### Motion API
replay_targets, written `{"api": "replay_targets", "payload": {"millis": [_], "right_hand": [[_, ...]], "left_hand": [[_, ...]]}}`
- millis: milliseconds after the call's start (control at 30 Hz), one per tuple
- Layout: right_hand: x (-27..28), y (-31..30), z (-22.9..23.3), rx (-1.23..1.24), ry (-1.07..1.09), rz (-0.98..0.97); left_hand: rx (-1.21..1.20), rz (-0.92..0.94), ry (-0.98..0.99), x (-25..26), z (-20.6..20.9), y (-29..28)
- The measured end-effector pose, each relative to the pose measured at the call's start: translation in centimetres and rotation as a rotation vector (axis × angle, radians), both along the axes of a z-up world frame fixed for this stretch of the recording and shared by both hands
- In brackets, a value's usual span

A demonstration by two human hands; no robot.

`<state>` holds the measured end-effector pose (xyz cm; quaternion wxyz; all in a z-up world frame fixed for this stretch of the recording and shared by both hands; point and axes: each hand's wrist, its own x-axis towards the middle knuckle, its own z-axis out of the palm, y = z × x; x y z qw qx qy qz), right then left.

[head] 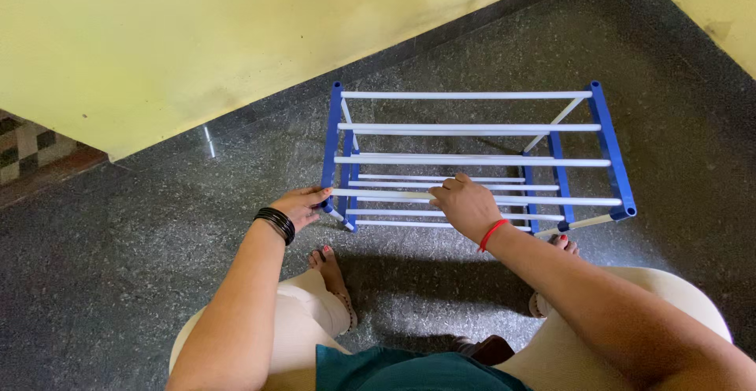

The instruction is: The person assembles a blue and white plastic drying rack by inserting white rods into the blue frame. They repeatedly insert and remove rods to adjust the structure, then lift and rotate the rack to check its stability.

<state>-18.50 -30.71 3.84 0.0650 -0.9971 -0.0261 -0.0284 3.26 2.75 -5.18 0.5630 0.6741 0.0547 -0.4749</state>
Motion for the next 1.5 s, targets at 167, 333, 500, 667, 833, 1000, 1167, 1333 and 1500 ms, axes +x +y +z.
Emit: {"api": "replay_targets", "payload": {"millis": [167,333,500,667,833,1000,1167,1333,1500], "right_hand": [[-0.3,0.5,-0.5,0.02,0.008,0.009],[-0.2,0.1,-0.1,-0.003,0.023,0.003],[-0.2,0.0,-0.2,0.014,0.023,0.007],[0.0,0.0,-0.8,0.002,0.015,0.011],[0.3,0.2,-1.1,0.014,0.041,0.019],[0.9,1.0,-1.5,0.021,0.078,0.012],[1.4,1.9,-1.1,0.095,0.026,0.06],[-0.5,-5.6,2.0,0.268,-0.015,-0.301],[-10.4,-21.8,7.4,0.226,-0.3,-0.678]], "left_hand": [[0.039,-0.048,-0.018,-1.2,2.0,-1.7],[0.121,-0.072,-0.051,-2.1,5.2,-2.0],[-0.019,0.018,-0.013,-1.6,3.5,-1.6],[-0.169,0.056,0.031,-1.0,1.2,-0.9],[-0.085,0.024,0.009,-1.5,1.8,-1.4],[-0.093,0.039,-0.042,-1.7,2.0,-1.5],[-0.012,-0.011,0.012,-1.9,-0.8,-3.2],[0.073,-0.127,-0.371,0.2,-5.9,-2.7],[0.327,-0.401,-0.556,-2.3,-2.2,-3.2]]}}
